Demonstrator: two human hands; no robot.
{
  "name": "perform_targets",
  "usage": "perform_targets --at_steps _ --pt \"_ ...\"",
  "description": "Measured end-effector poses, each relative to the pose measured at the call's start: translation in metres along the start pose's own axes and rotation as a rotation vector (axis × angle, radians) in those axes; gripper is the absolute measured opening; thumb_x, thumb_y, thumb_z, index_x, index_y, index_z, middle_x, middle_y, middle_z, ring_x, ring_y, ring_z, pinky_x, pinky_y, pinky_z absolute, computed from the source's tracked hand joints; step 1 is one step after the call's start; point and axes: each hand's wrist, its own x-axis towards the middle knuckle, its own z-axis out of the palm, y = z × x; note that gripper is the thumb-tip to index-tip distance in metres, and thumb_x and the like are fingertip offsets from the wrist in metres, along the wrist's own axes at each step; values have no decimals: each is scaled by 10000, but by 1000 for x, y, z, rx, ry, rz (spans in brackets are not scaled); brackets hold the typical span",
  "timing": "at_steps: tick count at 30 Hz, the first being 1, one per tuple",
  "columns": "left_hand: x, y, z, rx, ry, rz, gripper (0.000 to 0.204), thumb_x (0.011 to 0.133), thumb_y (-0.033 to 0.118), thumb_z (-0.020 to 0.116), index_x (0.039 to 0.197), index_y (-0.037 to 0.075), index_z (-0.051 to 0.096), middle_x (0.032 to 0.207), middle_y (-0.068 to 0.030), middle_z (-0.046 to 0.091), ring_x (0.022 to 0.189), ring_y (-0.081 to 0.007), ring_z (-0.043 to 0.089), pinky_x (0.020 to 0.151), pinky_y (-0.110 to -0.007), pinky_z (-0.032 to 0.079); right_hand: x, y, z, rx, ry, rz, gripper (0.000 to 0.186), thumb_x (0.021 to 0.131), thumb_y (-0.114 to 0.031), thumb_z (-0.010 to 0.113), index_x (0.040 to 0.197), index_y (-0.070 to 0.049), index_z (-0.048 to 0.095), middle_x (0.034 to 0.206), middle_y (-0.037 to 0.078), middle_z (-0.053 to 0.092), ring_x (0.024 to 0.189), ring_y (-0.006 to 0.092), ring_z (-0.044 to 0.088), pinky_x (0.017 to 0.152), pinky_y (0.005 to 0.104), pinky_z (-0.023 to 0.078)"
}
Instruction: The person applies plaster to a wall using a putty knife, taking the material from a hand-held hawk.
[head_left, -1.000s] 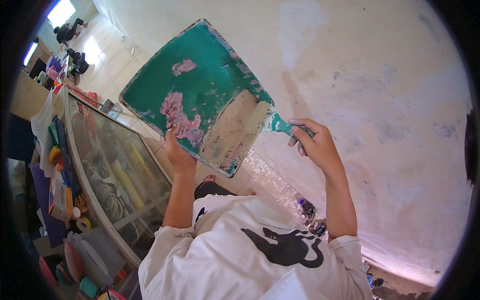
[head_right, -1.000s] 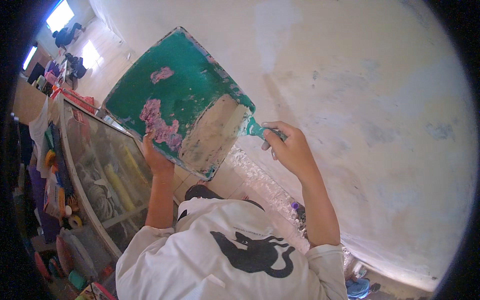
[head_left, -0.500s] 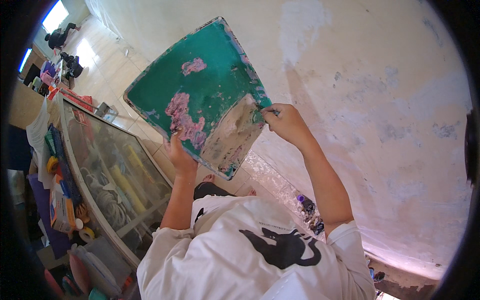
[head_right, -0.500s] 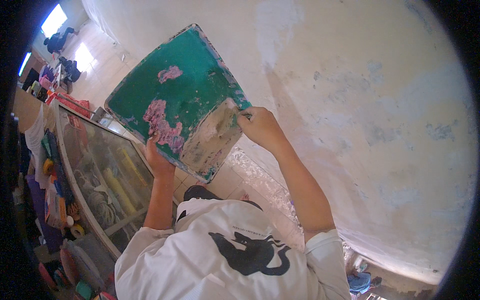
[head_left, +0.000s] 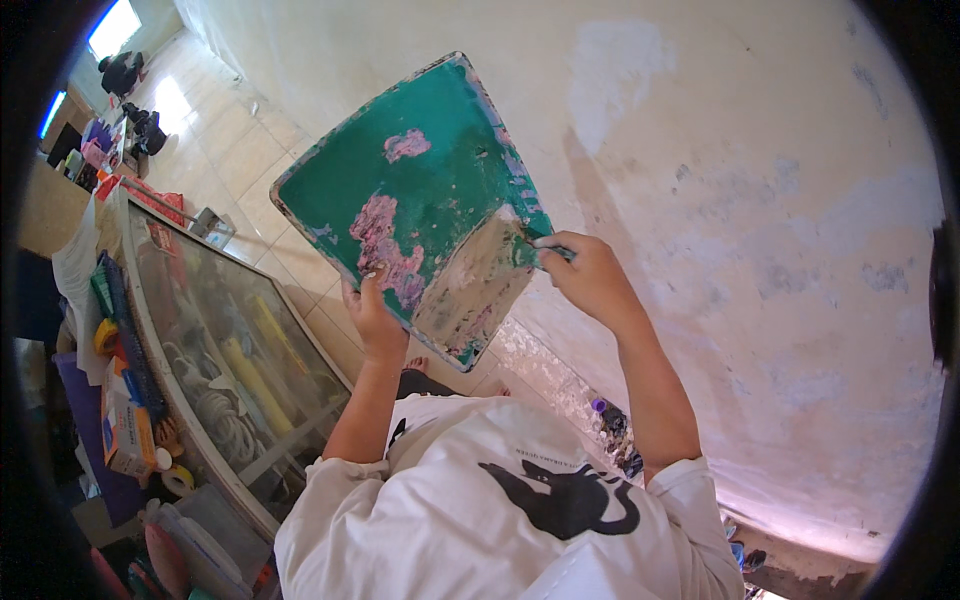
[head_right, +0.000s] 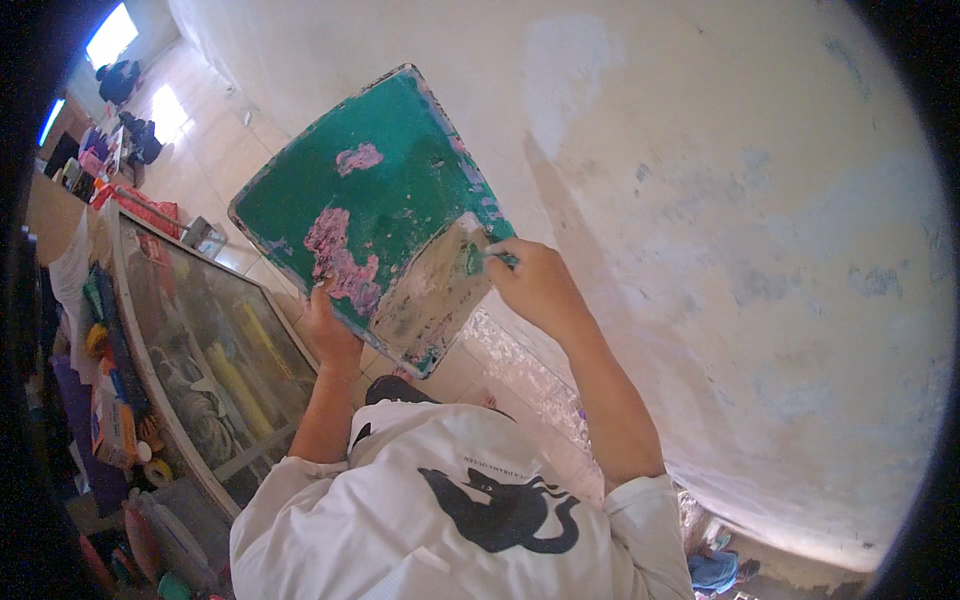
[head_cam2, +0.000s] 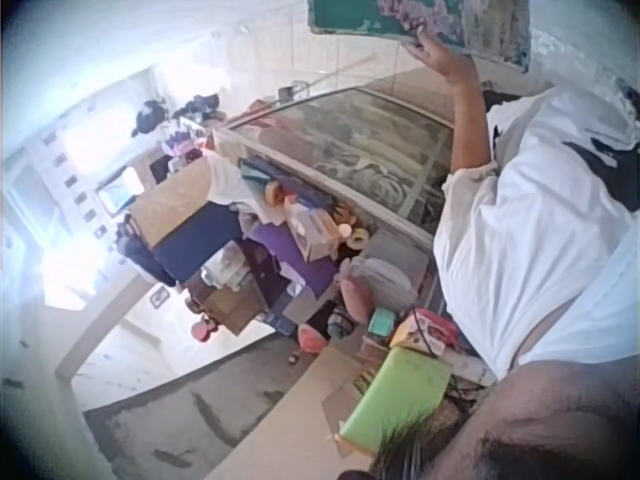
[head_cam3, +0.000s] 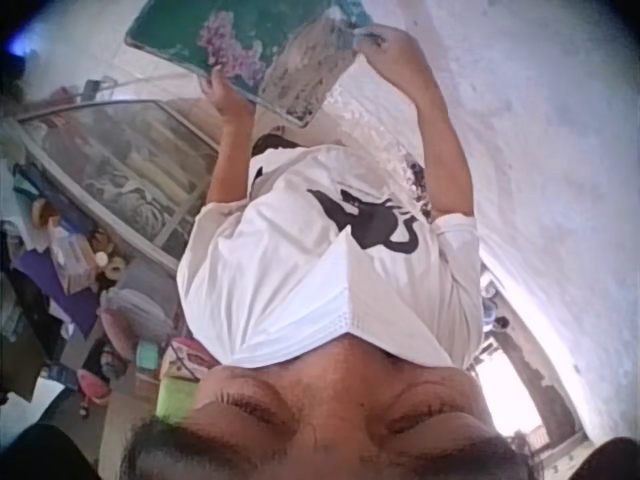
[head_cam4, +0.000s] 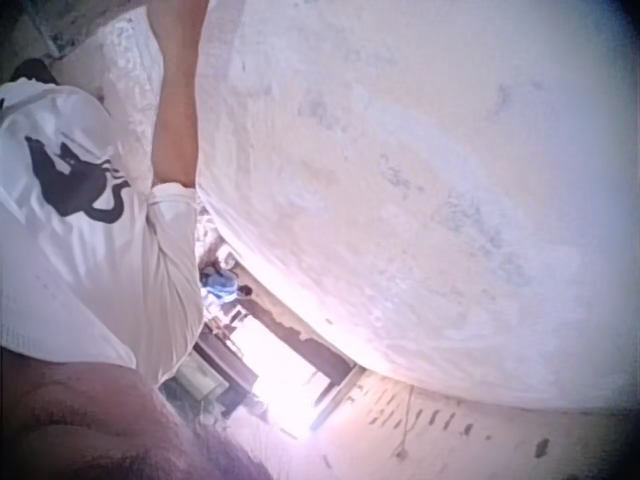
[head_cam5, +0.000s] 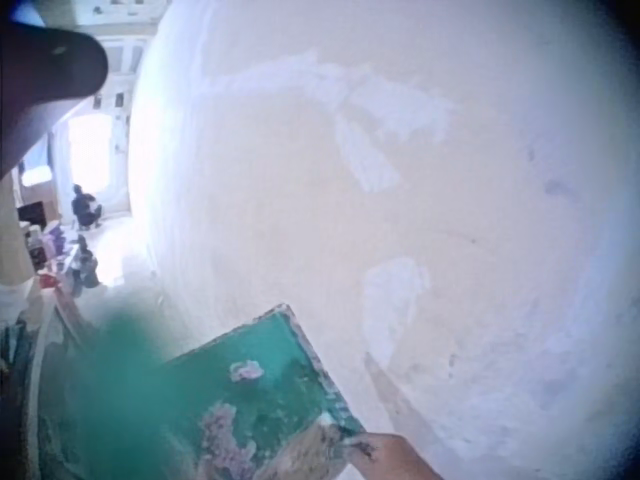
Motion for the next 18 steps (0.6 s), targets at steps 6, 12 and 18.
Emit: perform_targets --at_steps 6,12,18 --pt "5 -13 -8 -12 45 21 305 920 203 550 1188 56 565 1126 -77 610 1056 -237 605 945 -381 476 -21 42 -20 336 22 113 269 972 -192 606 1153 -15 698 770 66 662 640 106 596 585 255 467" --pt "7 -6 -3 -202 61 -161 331 900 204 570 1200 67 539 1156 -95 584 1042 -258 618 895 -412 519 -41 93 -12 862 21 243 286 1007 -190 572 1234 -28 639 789 60 656 564 72 517 447 204 354" --pt "4 7 15 -215 -83 -171 477 904 275 528 1311 26 528 1247 -136 618 1113 -308 621 970 -444 487 -55 107 5 1024 14 213 238 1010 -230 587 1108 -21 645 803 76 666 568 98 546 432 216 368"
